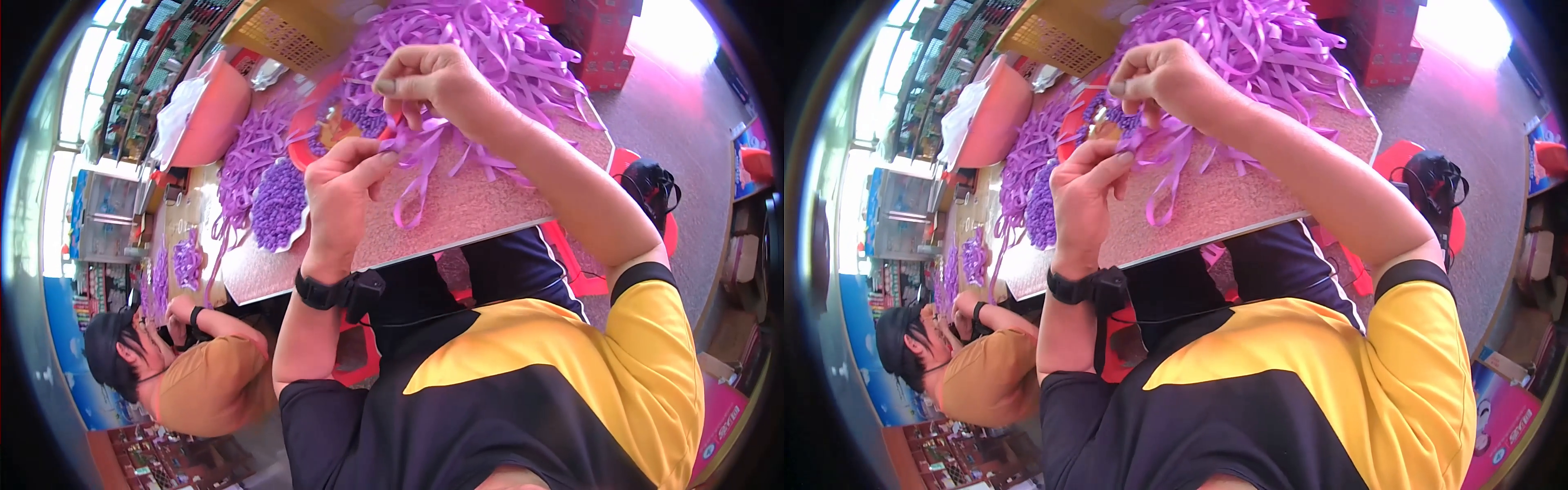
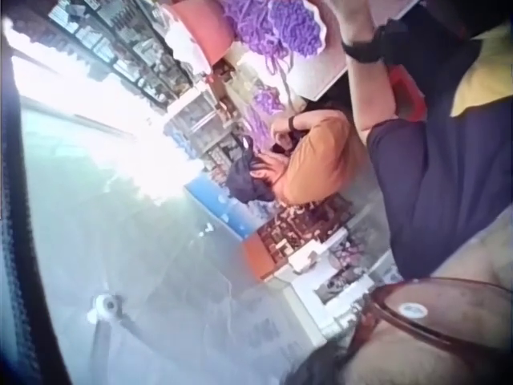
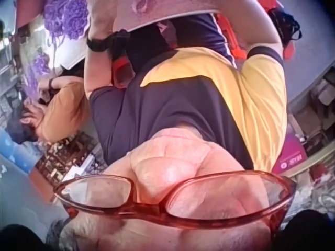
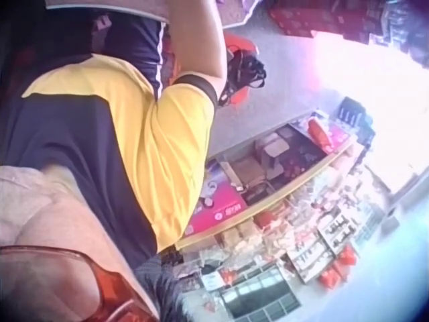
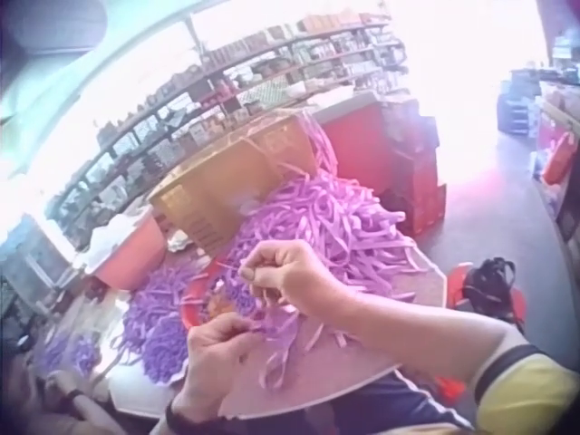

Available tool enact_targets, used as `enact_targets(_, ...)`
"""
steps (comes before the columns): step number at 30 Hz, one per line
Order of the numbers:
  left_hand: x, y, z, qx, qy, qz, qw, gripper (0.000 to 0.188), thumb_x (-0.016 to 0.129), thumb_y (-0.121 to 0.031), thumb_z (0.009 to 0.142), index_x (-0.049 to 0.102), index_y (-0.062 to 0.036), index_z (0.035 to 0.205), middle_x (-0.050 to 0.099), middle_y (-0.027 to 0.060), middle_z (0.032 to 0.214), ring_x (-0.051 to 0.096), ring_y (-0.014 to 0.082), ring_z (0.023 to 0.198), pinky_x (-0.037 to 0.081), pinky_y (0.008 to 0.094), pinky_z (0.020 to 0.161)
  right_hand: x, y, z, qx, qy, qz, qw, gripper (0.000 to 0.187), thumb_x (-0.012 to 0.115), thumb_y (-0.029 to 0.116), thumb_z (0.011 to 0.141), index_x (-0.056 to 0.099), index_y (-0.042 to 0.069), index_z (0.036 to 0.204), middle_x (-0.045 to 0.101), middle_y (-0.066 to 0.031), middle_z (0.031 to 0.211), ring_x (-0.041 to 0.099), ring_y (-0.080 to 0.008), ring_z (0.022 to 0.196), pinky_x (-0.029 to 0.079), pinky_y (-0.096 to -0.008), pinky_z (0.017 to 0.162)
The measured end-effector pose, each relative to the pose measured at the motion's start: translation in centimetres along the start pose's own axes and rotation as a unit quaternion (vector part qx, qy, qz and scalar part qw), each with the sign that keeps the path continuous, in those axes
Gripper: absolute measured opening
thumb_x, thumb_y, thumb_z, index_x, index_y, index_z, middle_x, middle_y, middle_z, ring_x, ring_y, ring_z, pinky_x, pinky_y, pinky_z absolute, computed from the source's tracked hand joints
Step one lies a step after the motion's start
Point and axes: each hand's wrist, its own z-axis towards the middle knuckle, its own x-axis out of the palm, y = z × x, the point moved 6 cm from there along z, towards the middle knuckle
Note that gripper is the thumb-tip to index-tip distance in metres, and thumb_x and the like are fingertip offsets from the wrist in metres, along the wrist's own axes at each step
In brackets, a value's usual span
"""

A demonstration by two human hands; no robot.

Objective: Tying individual purple ribbon strips onto a circular ring base at a factory assembly table.

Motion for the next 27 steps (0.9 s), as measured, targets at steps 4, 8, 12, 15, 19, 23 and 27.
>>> enact_targets(4,-2.2,0.2,-2.7,-0.004,-0.036,-0.189,0.981,0.011,0.071,-0.003,0.088,0.069,0.0033,0.097,0.066,0.0054,0.078,0.057,0.0103,0.063,0.043,0.0223,0.056,2.8,-2.0,-1.0,0.111,0.115,0.008,0.987,0.010,0.066,0.009,0.094,0.066,-0.001,0.095,0.071,-0.0082,0.083,0.061,-0.0098,0.056,0.048,-0.0225,0.052)
enact_targets(8,-3.9,1.9,-4.5,-0.025,-0.078,-0.247,0.966,0.009,0.068,-0.003,0.091,0.069,0.0019,0.099,0.067,0.0068,0.080,0.062,0.0130,0.066,0.048,0.0245,0.057,3.9,-1.5,-1.5,0.073,0.144,-0.081,0.984,0.011,0.067,0.011,0.094,0.064,0.000,0.091,0.065,-0.0028,0.075,0.060,-0.0089,0.054,0.045,-0.0246,0.048)
enact_targets(12,-3.9,2.6,-5.4,-0.024,-0.081,-0.283,0.955,0.011,0.069,-0.001,0.090,0.070,0.0021,0.100,0.069,0.0072,0.083,0.062,0.0122,0.066,0.047,0.0238,0.056,4.4,-0.5,-2.6,0.088,0.155,-0.064,0.982,0.011,0.068,0.011,0.094,0.064,0.001,0.091,0.061,-0.0011,0.071,0.057,-0.0083,0.051,0.040,-0.0231,0.045)
enact_targets(15,-3.0,2.8,-5.5,-0.017,-0.064,-0.257,0.964,0.013,0.071,0.000,0.088,0.070,0.0026,0.101,0.070,0.0066,0.086,0.061,0.0106,0.066,0.046,0.0226,0.056,4.5,-1.4,-2.8,0.084,0.133,0.015,0.987,0.008,0.067,0.009,0.094,0.064,0.001,0.093,0.060,-0.0005,0.069,0.056,-0.0078,0.050,0.038,-0.0217,0.044)
enact_targets(19,-2.0,1.7,-5.8,0.004,-0.080,-0.156,0.985,0.024,0.075,-0.002,0.085,0.069,0.0032,0.108,0.067,0.0014,0.084,0.058,0.0059,0.066,0.043,0.0194,0.057,4.0,-0.3,-3.5,0.075,0.097,-0.011,0.992,0.006,0.066,0.007,0.094,0.065,0.001,0.094,0.061,-0.0013,0.070,0.056,-0.0078,0.051,0.039,-0.0211,0.045)
enact_targets(23,-1.8,-0.1,-5.4,0.027,-0.115,-0.111,0.987,0.034,0.079,-0.006,0.083,0.068,0.0027,0.114,0.064,-0.0021,0.081,0.057,0.0039,0.067,0.042,0.0184,0.059,3.5,-0.3,-3.8,0.051,0.079,-0.029,0.995,0.005,0.065,0.006,0.094,0.065,0.001,0.095,0.062,-0.0023,0.071,0.055,-0.0075,0.053,0.040,-0.0204,0.046)
enact_targets(27,0.0,-1.2,-3.7,0.030,-0.081,-0.051,0.995,0.032,0.079,-0.007,0.084,0.068,0.0019,0.112,0.065,-0.0020,0.082,0.055,0.0030,0.067,0.041,0.0184,0.058,3.4,-1.2,-4.1,0.036,0.056,-0.004,0.998,0.005,0.065,0.005,0.094,0.065,0.001,0.096,0.063,-0.0024,0.075,0.056,-0.0075,0.056,0.042,-0.0210,0.048)
